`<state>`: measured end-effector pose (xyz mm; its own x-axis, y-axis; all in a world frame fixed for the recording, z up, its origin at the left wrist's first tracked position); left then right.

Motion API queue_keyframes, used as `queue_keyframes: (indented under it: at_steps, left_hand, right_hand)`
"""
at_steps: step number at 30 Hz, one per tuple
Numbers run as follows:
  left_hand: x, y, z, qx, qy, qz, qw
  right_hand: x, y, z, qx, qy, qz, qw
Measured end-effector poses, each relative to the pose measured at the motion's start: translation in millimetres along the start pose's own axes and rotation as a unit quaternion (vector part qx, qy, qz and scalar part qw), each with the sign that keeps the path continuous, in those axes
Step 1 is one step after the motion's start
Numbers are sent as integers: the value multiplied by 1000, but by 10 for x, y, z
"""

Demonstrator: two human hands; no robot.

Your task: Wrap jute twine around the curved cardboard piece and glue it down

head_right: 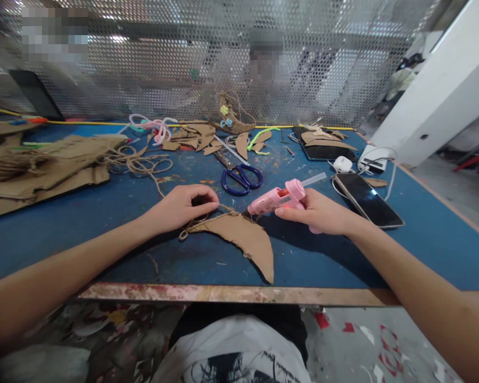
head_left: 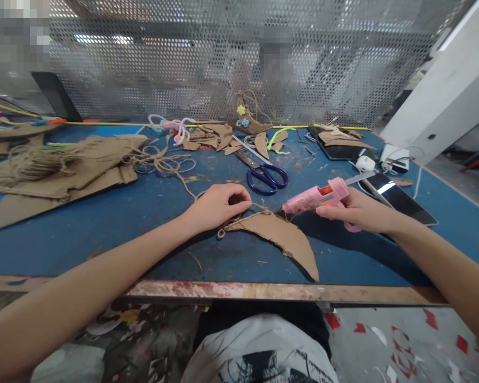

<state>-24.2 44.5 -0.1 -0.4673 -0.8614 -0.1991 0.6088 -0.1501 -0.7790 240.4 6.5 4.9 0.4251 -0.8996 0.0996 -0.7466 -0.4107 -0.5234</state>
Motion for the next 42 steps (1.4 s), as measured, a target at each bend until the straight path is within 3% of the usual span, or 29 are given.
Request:
queue_keyframes:
  at_steps: [18,23,31,42]
  left_hand:
    - [11,-13,21,-1,-12,3,1000]
    - [14,-26,22,-7,-23,2,1000]
    - [16,-33,20,-12,-29,-3,1000]
    - [18,-45,28,-11,-33,1,999]
  right_hand:
    - [70,-24,-126,-11,-38,-18,999]
    - [82,-60,-68,-20,-59,-19,998]
    - [91,-174,187,-9,-13,48,999]
    - [105,-194,165,1,-10,39,999]
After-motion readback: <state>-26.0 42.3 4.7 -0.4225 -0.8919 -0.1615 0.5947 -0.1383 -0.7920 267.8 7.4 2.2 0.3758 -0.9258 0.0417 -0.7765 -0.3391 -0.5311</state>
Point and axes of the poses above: each hand's wrist, its own x-axis away from the middle knuckle, its own y-axis out of the palm, z = x × y, the point moved 3 cm from there along -x, towards the middle knuckle, and after that the axes turned 7 degrees about z, right-handed, at the moved point
